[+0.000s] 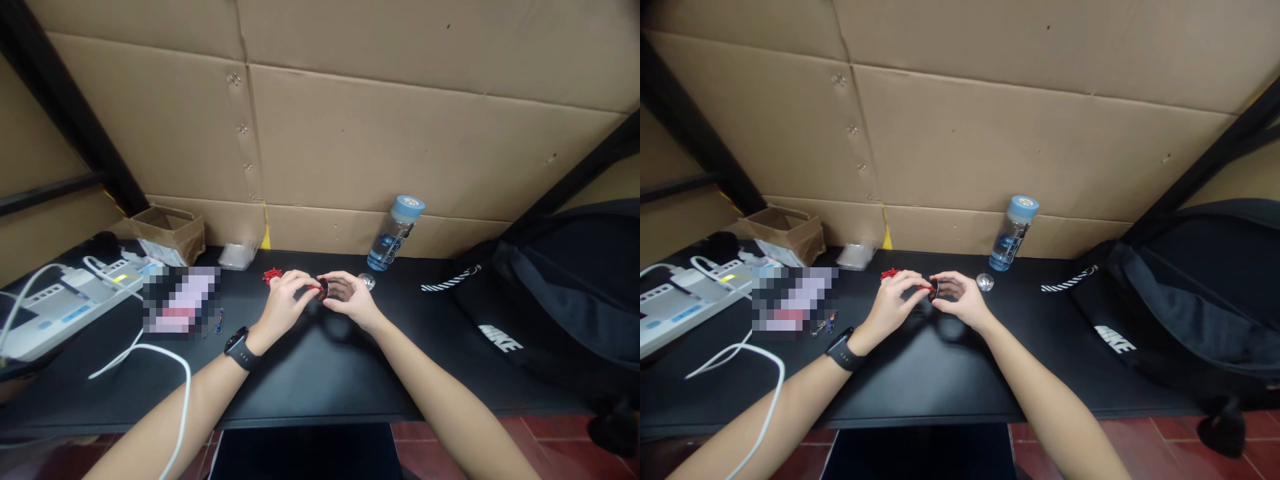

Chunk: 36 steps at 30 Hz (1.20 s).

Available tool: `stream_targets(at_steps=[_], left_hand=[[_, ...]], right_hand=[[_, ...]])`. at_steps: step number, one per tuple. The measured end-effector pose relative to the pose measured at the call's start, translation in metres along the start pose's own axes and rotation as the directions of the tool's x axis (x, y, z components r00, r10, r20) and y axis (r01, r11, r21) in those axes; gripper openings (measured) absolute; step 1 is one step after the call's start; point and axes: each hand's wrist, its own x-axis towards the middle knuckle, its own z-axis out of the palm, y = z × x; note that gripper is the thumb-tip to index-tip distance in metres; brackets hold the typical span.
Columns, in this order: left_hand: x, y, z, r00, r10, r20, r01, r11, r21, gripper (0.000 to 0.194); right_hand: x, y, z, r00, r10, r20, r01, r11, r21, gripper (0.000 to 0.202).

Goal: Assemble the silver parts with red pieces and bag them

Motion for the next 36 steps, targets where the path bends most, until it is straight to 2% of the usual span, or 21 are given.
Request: stream_targets(at_steps=[12,19,24,28,32,36], left_hand=[[-0.005,0.001,0.008,0.998,-0.035,-0.055,0.04,0.995,0.088,0.01],[-0.004,0.004,0.006,0.997,-0.04,-0.059,0.046,0.993,0.104,0.008],[-0.004,-0.001,0.011,0.993,-0.098,-0.067,0.098,0.995,-0.01,0.008],[-0.004,-0.012,0.019,0.984,-0.176,-0.027,0.169,0.973,-0.158,0.01],[-0.004,-0.018,0.022,0.983,-0.185,-0.013,0.178,0.96,-0.215,0.011],[-0.004,-0.02,0.024,0.978,-0.211,0.002,0.204,0.944,-0.259,0.011]], right_hand=[[-0.001,-0.002,0.003,1.0,-0.003,-0.009,0.003,1.0,-0.007,0.056],[-0.002,0.001,0.003,1.0,0.019,-0.018,-0.019,1.0,-0.011,0.058],[-0.002,0.0,0.006,1.0,-0.006,-0.015,0.005,0.999,-0.04,0.057],[-0.001,-0.002,0.009,0.996,-0.08,-0.042,0.073,0.987,-0.143,0.055],[-0.001,-0.002,0.009,0.984,-0.176,-0.036,0.161,0.953,-0.256,0.051],[-0.001,0.0,0.006,0.977,-0.199,-0.074,0.17,0.943,-0.288,0.047]])
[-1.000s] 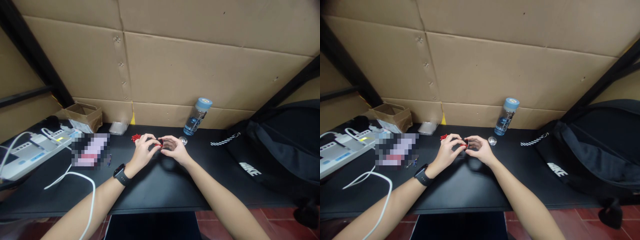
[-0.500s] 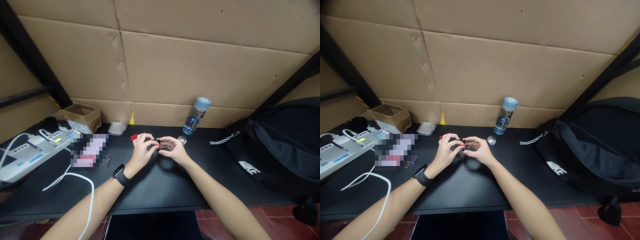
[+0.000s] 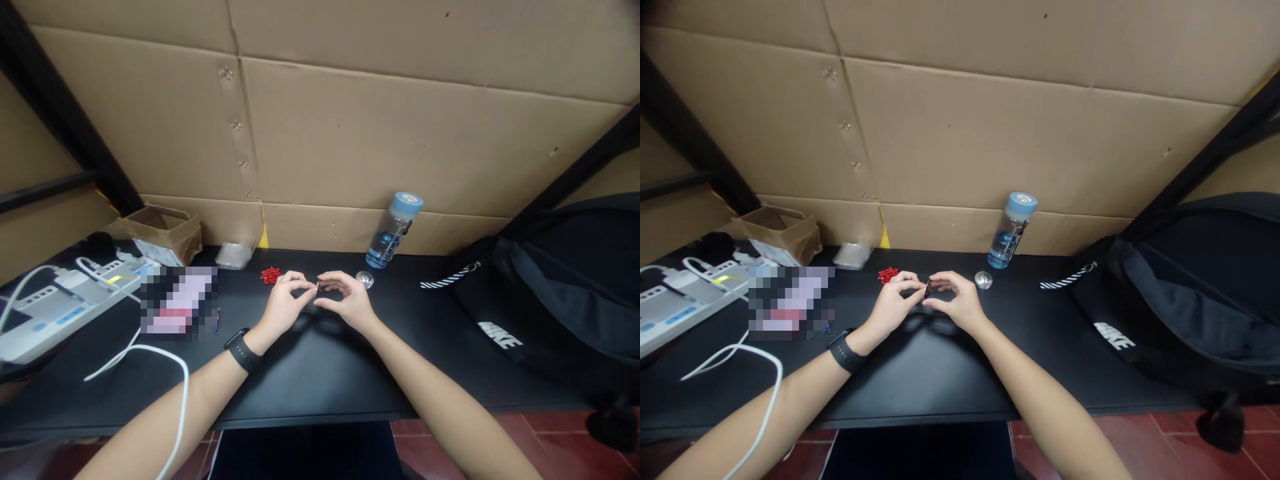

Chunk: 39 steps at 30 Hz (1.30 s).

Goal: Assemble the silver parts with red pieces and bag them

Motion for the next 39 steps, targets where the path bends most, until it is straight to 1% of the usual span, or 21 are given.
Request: stream_targets(at_steps=[4,9,13,18,23,25,28,30,32,34,39], left_hand=[[0.0,-0.001,0.001,0.999,-0.04,0.011,0.041,0.996,-0.078,0.012],[0.001,0.003,0.0,0.991,-0.102,0.084,0.118,0.969,-0.215,0.021],[0.001,0.004,0.001,0.986,-0.14,0.095,0.16,0.953,-0.255,0.022],[0.0,0.002,0.001,0.984,-0.149,0.1,0.17,0.953,-0.251,0.021],[0.0,0.008,0.0,0.987,-0.11,0.12,0.139,0.956,-0.26,0.02],[0.0,0.012,0.0,0.982,-0.115,0.151,0.159,0.933,-0.323,0.023],[0.0,0.017,-0.001,0.968,-0.136,0.213,0.221,0.864,-0.452,0.031],[0.0,0.018,-0.001,0.959,-0.115,0.259,0.235,0.833,-0.5,0.036],[-0.001,0.016,-0.002,0.95,-0.087,0.299,0.234,0.832,-0.503,0.044],[-0.001,0.013,-0.003,0.943,-0.076,0.323,0.23,0.851,-0.472,0.048],[0.002,0.008,-0.008,0.947,-0.065,0.315,0.19,0.902,-0.387,0.047]], right_hand=[[0.001,-0.003,-0.002,0.999,-0.01,0.038,0.012,0.999,-0.049,0.03],[0.001,-0.011,-0.003,0.996,0.017,0.086,-0.017,1.0,0.004,0.018],[0.001,-0.013,-0.002,0.997,0.003,0.076,0.0,0.999,-0.044,0.016],[0.002,-0.017,-0.002,0.995,-0.043,0.088,0.057,0.984,-0.169,0.014],[0.002,-0.017,-0.002,0.994,-0.051,0.099,0.071,0.975,-0.209,0.011],[0.001,-0.016,-0.002,0.993,-0.053,0.103,0.076,0.971,-0.225,0.01],[0.001,-0.016,-0.002,0.991,-0.061,0.118,0.088,0.966,-0.244,0.01],[0.001,-0.016,-0.002,0.989,-0.075,0.129,0.106,0.961,-0.255,0.009],[0.001,-0.017,-0.002,0.987,-0.094,0.132,0.128,0.952,-0.277,0.008],[0.001,-0.017,-0.002,0.985,-0.11,0.136,0.147,0.942,-0.303,0.007],[0.004,-0.019,-0.01,0.98,-0.14,0.14,0.182,0.915,-0.361,0.006]])
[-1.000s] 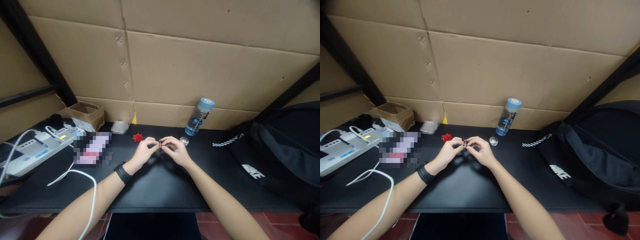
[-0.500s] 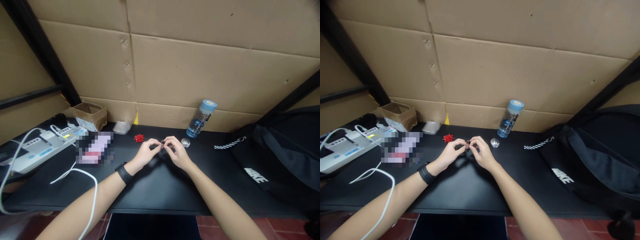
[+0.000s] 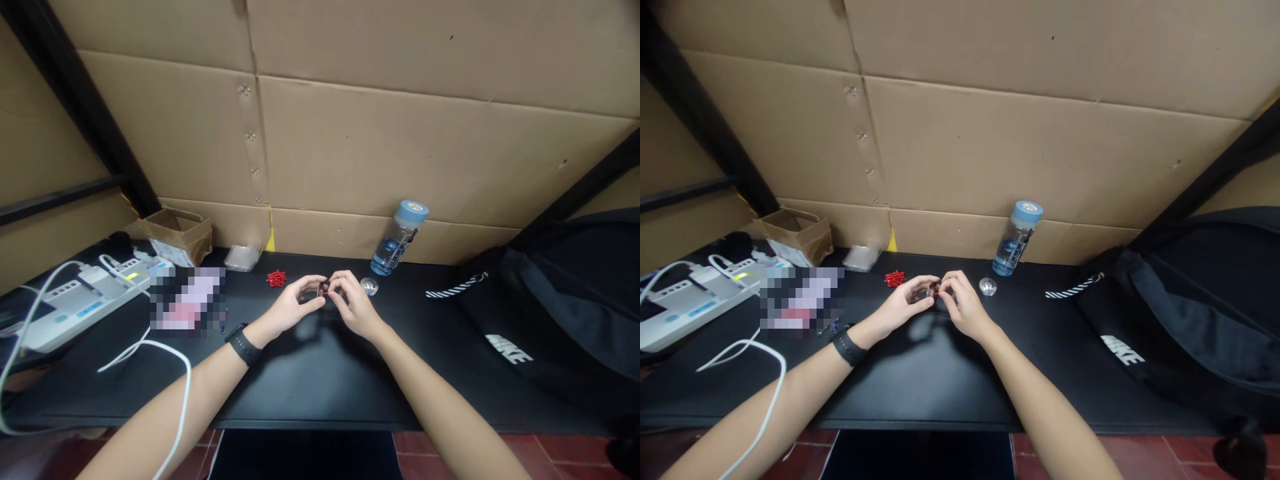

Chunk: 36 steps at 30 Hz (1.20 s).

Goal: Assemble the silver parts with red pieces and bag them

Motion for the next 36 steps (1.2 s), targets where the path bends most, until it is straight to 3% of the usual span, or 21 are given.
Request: stream_targets(at_steps=[5,9,12,21,23,27,32,36], left_hand=[[0.001,0.001,-0.004,0.999,0.021,-0.03,-0.017,0.994,0.106,0.045],[0.001,0.001,-0.002,0.997,0.036,-0.07,-0.024,0.987,0.16,0.043],[0.002,0.001,-0.001,0.994,0.041,-0.098,-0.024,0.985,0.17,0.042],[0.001,-0.002,0.001,0.997,0.071,-0.017,-0.066,0.977,0.202,0.036],[-0.001,-0.002,0.001,0.995,0.098,0.006,-0.095,0.947,0.307,0.032],[-0.004,0.0,0.002,0.986,0.168,0.011,-0.143,0.797,0.587,0.034],[-0.004,0.0,0.004,0.985,0.174,-0.001,-0.13,0.746,0.654,0.02],[-0.003,0.0,0.004,0.991,0.132,-0.013,-0.09,0.74,0.667,0.021]], right_hand=[[0.001,0.004,-0.009,1.0,0.007,-0.023,-0.008,1.0,-0.022,0.008],[-0.003,0.007,-0.003,0.994,0.101,-0.029,-0.098,0.992,0.079,0.006],[-0.004,0.008,0.001,0.994,0.105,-0.04,-0.101,0.991,0.091,0.009],[-0.004,0.011,0.005,0.988,0.146,-0.043,-0.139,0.98,0.143,0.013],[-0.005,0.011,0.006,0.991,0.13,-0.028,-0.125,0.985,0.12,0.014],[-0.005,0.007,0.008,0.998,0.058,0.015,-0.058,0.998,0.031,0.01],[-0.004,0.008,0.007,0.999,0.033,0.002,-0.033,0.999,0.003,0.009],[-0.004,0.01,0.003,0.999,0.033,-0.002,-0.033,0.999,-0.04,0.007]])
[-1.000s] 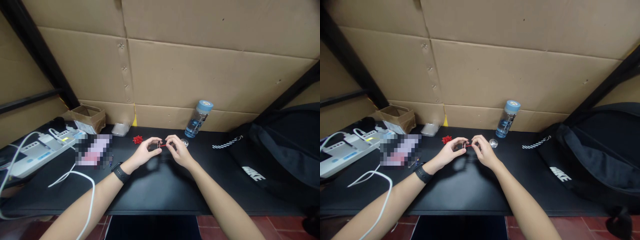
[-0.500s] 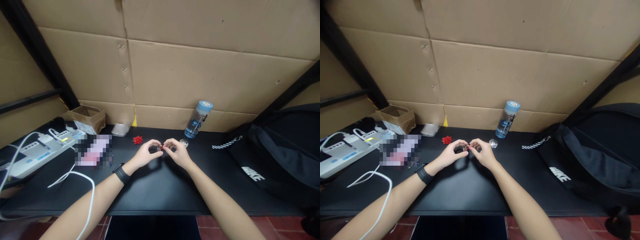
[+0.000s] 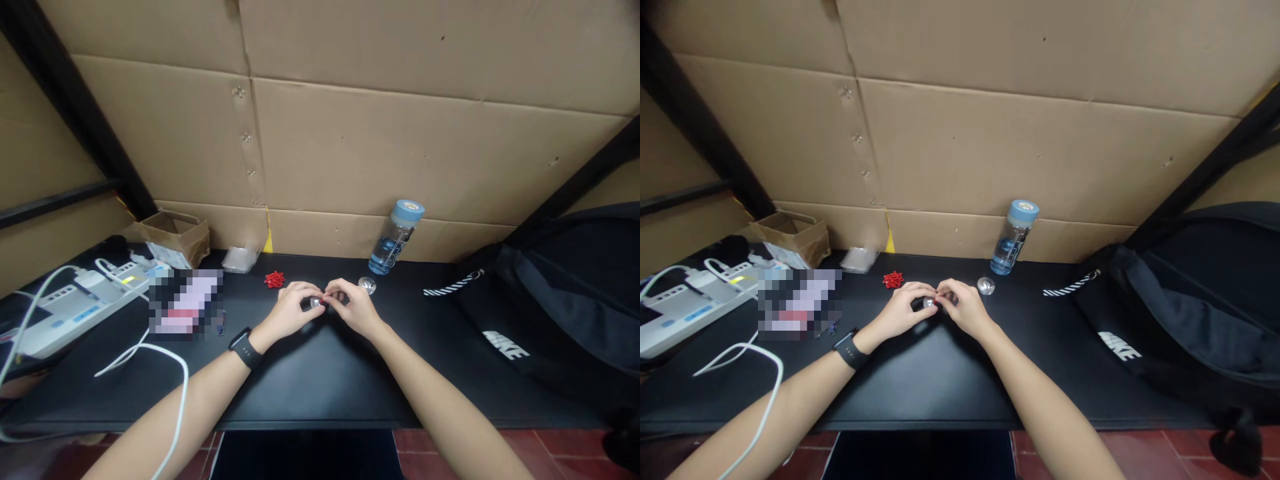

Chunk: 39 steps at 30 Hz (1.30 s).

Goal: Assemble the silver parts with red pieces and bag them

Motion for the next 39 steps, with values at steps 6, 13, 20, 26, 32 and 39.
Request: stream_targets(at_steps=[6,13,20,26,32,39], left_hand=[[0.003,-0.001,0.001,0.997,-0.065,0.04,0.064,0.998,0.03,0.021],[0.003,-0.008,0.001,0.997,-0.076,0.027,0.075,0.997,0.008,0.01],[0.002,-0.004,-0.001,0.998,-0.016,-0.068,0.016,1.0,0.008,0.007],[0.003,-0.006,0.005,0.99,-0.121,-0.065,0.125,0.99,0.062,0.015],[0.01,-0.009,0.018,0.985,-0.136,-0.108,0.148,0.983,0.111,0.019],[0.03,-0.019,0.024,0.979,-0.158,-0.132,0.179,0.971,0.162,0.02]], right_hand=[[-0.002,0.0,-0.004,0.999,-0.034,0.019,0.036,0.993,-0.111,0.007],[-0.002,0.002,0.001,0.999,-0.012,0.037,0.015,0.997,-0.078,0.004],[-0.001,0.0,0.002,1.0,-0.02,0.013,0.02,0.998,-0.057,0.004],[0.006,0.005,-0.027,0.991,0.038,-0.128,-0.06,0.984,-0.171,0.014],[0.006,0.031,-0.071,0.9,0.183,-0.394,-0.302,0.916,-0.264,0.013],[0.004,0.051,-0.09,0.813,0.291,-0.504,-0.469,0.84,-0.273,0.013]])
